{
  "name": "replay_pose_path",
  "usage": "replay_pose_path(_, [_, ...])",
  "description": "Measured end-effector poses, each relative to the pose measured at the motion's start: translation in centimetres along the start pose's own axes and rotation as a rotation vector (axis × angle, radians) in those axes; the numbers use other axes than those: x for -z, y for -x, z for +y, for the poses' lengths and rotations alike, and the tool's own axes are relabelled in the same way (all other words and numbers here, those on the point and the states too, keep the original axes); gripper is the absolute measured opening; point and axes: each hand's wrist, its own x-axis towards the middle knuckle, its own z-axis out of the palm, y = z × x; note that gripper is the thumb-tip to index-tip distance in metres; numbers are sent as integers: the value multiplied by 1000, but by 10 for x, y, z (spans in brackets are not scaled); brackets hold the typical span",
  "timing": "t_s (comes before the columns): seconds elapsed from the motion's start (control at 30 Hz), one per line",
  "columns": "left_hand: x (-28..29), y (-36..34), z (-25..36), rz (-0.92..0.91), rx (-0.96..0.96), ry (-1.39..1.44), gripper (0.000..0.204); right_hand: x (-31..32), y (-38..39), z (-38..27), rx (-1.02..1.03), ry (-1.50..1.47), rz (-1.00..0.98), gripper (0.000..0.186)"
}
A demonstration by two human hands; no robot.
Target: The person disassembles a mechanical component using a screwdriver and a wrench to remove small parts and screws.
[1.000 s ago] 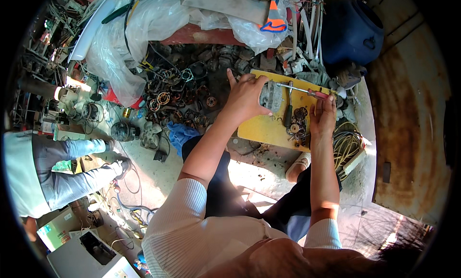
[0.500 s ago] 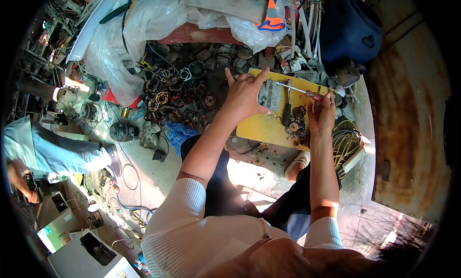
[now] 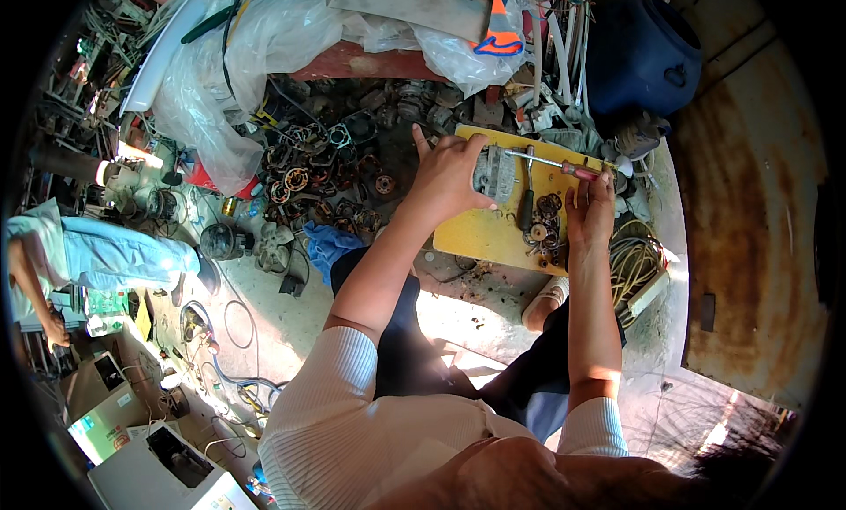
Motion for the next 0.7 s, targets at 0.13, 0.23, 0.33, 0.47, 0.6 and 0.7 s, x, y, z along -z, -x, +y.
replay_pose_path(0.13, [-7, -1, -3, 54, -52, -27, 102, 23, -22, 7, 66, -8, -126, 35])
replay_pose_path(0.23, [-3, -1, 3, 67, -48, 6, 97, 35, -35, 14, 107, -9, -189, 39])
replay_pose_path(0.33, [5, -1, 5, -32, 22, 8, 99, 18, -18, 7, 54, -26, -145, 40])
replay_pose_path(0.47, [-5, 0, -4, 30, -28, -7, 99, 1, -1, -1, -1, 15, -27, 39])
replay_pose_path(0.6, [-4, 0, 0, 78, -49, 14, 94, 23, -23, 8, 74, 5, -150, 37])
replay_pose_path(0.7, [-1, -3, 3, 26, -27, 20, 96, 33, -37, 13, 93, -25, -190, 39])
